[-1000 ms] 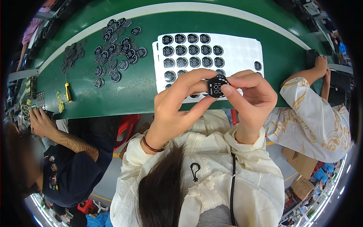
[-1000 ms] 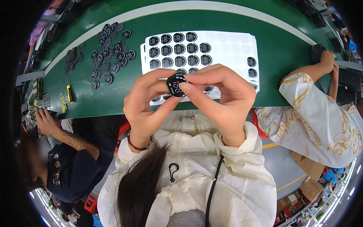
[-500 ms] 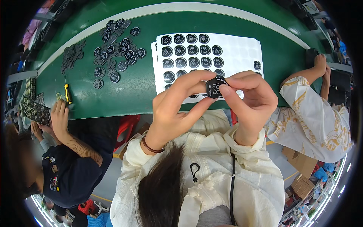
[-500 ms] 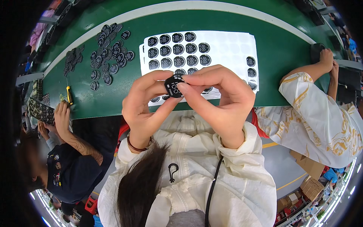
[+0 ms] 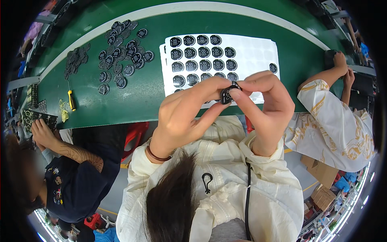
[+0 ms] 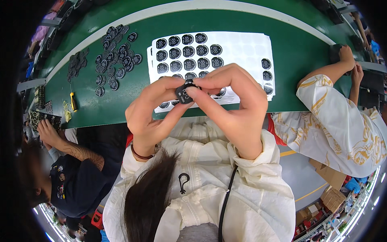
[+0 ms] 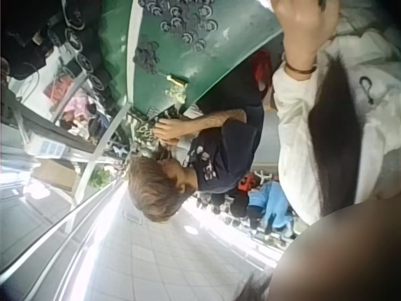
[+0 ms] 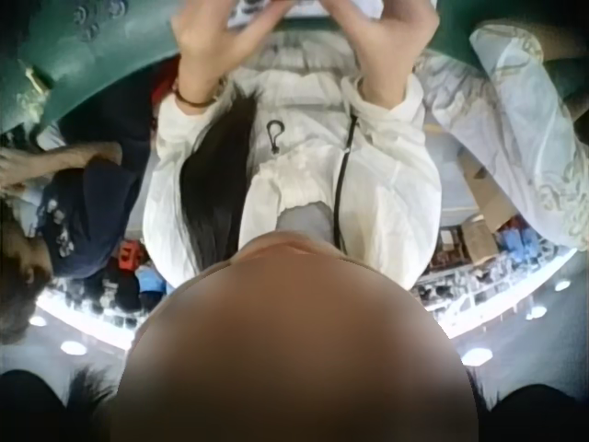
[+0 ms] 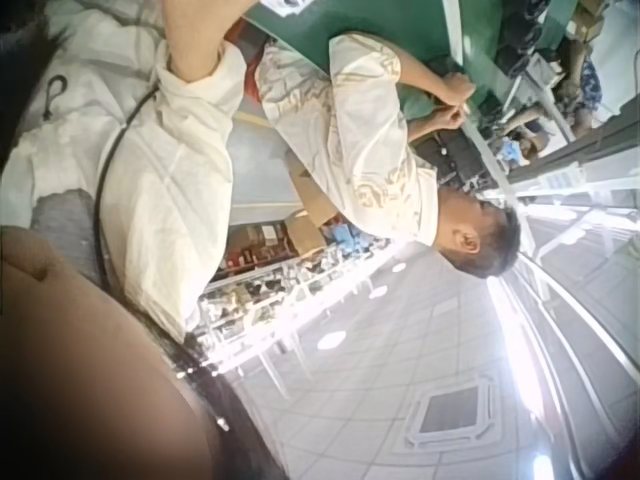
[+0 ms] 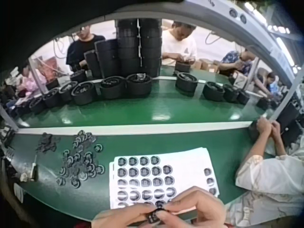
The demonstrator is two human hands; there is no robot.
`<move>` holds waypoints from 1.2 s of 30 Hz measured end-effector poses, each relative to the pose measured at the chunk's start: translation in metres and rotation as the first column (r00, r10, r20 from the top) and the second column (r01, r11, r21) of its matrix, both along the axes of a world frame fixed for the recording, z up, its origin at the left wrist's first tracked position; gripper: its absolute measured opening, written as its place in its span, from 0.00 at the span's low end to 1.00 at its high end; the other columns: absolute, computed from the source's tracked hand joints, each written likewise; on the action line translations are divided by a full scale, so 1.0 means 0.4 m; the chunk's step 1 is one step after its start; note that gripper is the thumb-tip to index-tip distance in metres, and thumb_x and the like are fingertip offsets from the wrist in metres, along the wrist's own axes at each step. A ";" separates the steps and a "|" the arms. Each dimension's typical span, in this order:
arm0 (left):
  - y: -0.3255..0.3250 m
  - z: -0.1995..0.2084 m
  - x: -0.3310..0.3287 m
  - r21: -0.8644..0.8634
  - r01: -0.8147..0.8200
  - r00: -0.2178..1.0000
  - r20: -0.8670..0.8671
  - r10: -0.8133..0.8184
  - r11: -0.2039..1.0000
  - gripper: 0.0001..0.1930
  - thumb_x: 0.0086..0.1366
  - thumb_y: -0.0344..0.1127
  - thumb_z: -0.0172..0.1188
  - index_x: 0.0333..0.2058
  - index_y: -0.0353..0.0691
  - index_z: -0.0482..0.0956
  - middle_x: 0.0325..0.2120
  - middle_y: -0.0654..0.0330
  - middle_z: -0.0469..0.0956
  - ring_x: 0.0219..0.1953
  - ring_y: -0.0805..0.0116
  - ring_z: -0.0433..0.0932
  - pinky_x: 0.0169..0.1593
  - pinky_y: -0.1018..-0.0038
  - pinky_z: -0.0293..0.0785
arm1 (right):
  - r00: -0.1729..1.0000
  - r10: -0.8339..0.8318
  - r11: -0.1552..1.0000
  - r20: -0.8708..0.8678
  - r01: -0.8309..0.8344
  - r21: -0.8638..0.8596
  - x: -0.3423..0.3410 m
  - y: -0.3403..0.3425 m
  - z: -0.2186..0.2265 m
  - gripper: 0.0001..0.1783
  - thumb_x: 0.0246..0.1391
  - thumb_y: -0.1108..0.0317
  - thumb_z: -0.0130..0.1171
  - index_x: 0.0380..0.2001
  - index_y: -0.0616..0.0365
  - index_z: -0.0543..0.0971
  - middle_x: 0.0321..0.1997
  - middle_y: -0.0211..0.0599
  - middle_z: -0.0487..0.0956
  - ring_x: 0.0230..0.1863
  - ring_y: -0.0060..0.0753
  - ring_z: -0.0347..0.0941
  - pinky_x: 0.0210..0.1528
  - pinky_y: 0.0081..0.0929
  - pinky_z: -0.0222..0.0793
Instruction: The person places small plastic caps or components onto a printed circuit board by hand, taking them from a component tray at a manual assembly station.
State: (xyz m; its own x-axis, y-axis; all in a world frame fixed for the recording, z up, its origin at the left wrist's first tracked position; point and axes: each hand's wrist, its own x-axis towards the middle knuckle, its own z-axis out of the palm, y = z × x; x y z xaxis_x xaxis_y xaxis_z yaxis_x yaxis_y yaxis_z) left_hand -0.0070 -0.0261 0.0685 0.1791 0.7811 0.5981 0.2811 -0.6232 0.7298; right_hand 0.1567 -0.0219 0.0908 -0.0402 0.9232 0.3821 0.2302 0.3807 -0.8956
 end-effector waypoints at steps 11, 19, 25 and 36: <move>-0.004 0.002 0.002 -0.249 0.162 0.953 0.291 -0.086 0.955 0.22 0.48 0.19 0.65 0.46 0.30 0.74 0.34 0.55 0.81 0.34 0.70 0.81 0.39 0.78 0.76 | 0.943 0.199 0.952 -0.267 -0.251 -0.178 0.015 0.022 -0.042 0.07 0.43 0.76 0.63 0.24 0.62 0.73 0.28 0.30 0.70 0.29 0.20 0.62 0.35 0.18 0.59; -0.009 -0.011 0.004 -0.237 0.108 0.966 0.253 -0.046 0.965 0.24 0.47 0.18 0.65 0.46 0.31 0.74 0.32 0.55 0.81 0.34 0.70 0.81 0.40 0.78 0.76 | 0.962 0.135 0.968 -0.236 -0.179 -0.176 -0.001 0.017 -0.035 0.04 0.48 0.78 0.57 0.22 0.63 0.73 0.26 0.30 0.70 0.28 0.19 0.62 0.33 0.18 0.59; -0.004 -0.039 -0.002 -0.258 -0.004 0.993 0.112 0.035 0.966 0.21 0.47 0.22 0.66 0.43 0.34 0.76 0.34 0.56 0.80 0.36 0.65 0.80 0.41 0.74 0.74 | 0.987 0.163 0.972 -0.004 -0.162 -0.171 0.012 0.031 -0.057 0.01 0.49 0.78 0.56 0.26 0.65 0.74 0.30 0.34 0.72 0.31 0.23 0.66 0.36 0.19 0.61; 0.012 -0.163 -0.269 0.096 -0.648 0.560 -0.613 0.558 0.756 0.19 0.49 0.31 0.66 0.41 0.39 0.76 0.40 0.56 0.74 0.44 0.55 0.70 0.48 0.67 0.66 | 0.786 -0.372 0.922 0.494 0.375 0.097 0.226 0.045 -0.227 0.07 0.49 0.75 0.59 0.34 0.62 0.78 0.38 0.37 0.75 0.38 0.31 0.71 0.42 0.24 0.67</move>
